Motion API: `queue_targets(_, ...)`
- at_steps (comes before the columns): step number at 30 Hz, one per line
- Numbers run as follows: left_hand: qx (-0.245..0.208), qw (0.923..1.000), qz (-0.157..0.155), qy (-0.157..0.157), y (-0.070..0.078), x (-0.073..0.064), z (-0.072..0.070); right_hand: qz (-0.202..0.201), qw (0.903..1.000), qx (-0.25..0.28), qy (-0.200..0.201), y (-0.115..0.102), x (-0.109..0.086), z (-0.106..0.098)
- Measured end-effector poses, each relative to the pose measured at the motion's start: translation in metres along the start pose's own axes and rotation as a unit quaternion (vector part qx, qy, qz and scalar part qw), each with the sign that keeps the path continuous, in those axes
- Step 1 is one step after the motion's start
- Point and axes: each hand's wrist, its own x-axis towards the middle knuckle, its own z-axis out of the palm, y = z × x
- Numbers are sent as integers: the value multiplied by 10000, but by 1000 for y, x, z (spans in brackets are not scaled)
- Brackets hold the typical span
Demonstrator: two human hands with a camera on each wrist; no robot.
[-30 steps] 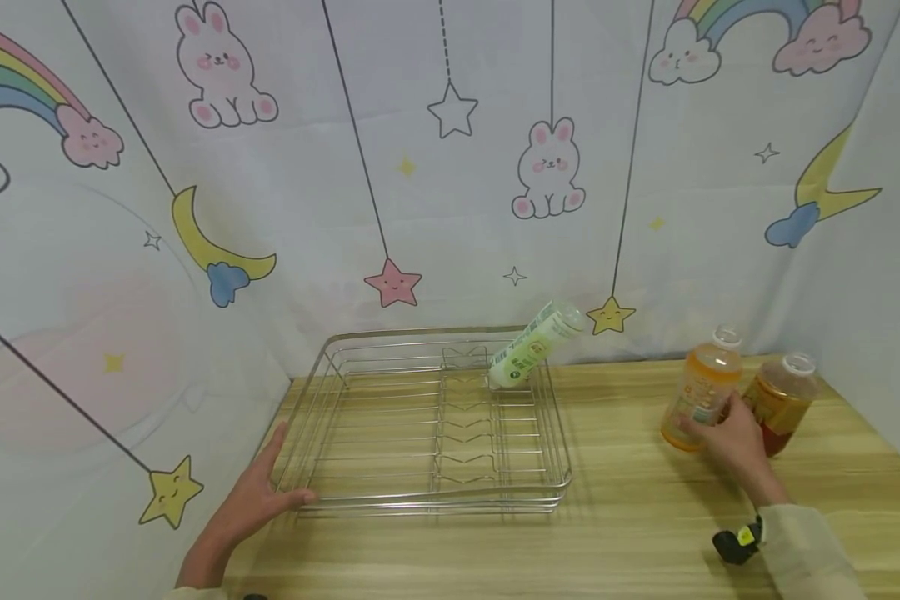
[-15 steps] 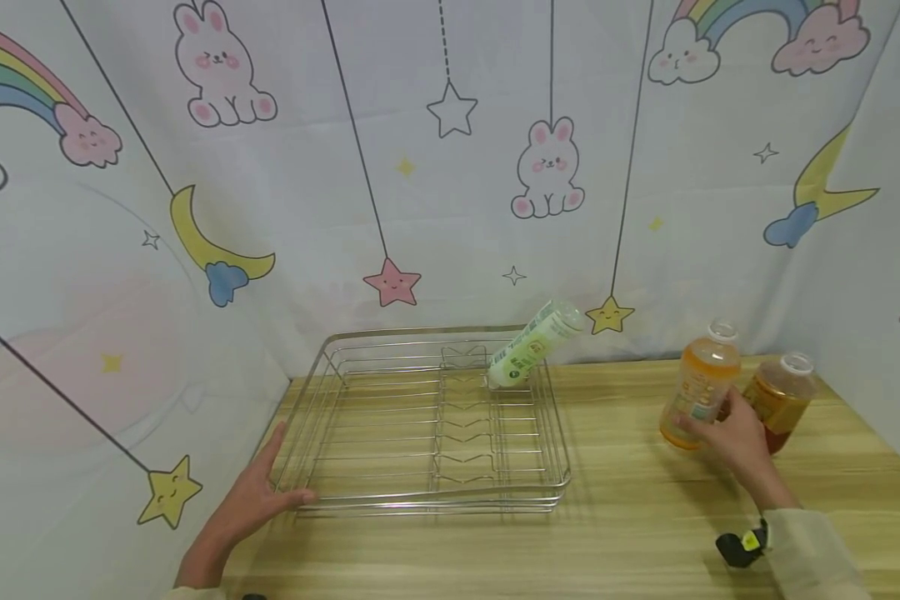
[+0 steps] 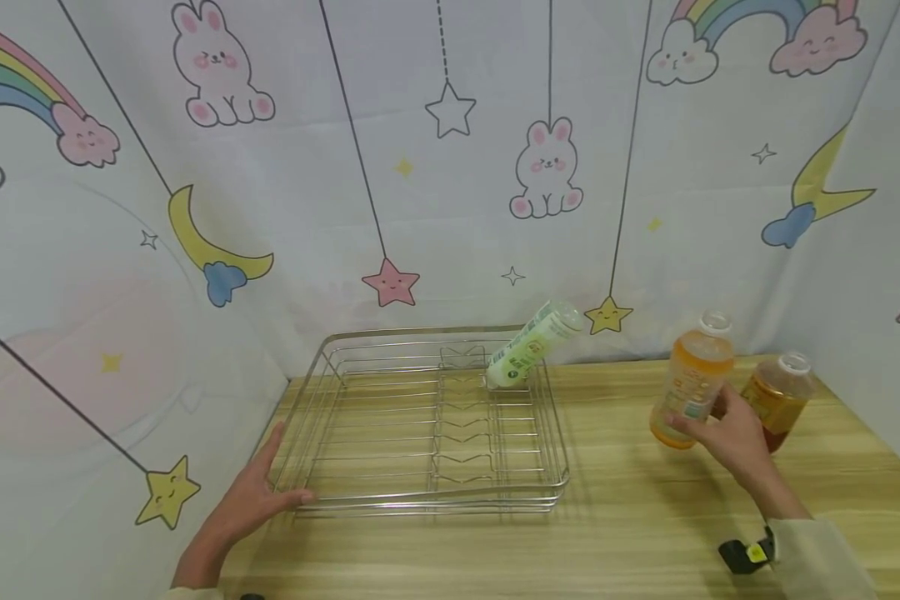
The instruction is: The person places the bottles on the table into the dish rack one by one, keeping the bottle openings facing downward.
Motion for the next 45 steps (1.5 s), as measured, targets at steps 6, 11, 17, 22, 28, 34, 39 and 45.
queue_targets(6, -2, 10000, -21, -35, 1, 0, -2, -215, 9996, -3, -164, -16, -4, -1)
queue_targets(11, -37, 10000, 24, -37, 1, 0, -2, -329, 9990, -6, -290, -31, -7, -1)
queue_targets(17, -34, 10000, 41, -45, 0, -1, -1, -255, 9985, 69, -483, -47, -9, -3)
queue_targets(22, -105, 9999, 69, -48, -1, 0, -1, -392, 9977, 39, -546, -58, -10, -4)
queue_targets(28, -95, 9999, 125, -27, -1, 0, -1, -430, 9965, 39, -717, -72, -10, -5)
queue_targets(34, -79, 9999, 104, -26, 0, -1, -1, -416, 9958, -37, -821, -80, -9, -4)
queue_targets(39, -51, 9999, 66, -62, 1, -2, -2, -628, 9947, -114, -802, -88, -5, 0)
queue_targets(45, 13, 9999, -4, -119, 1, -1, -3, -887, 9921, -325, -827, -100, -2, 4)
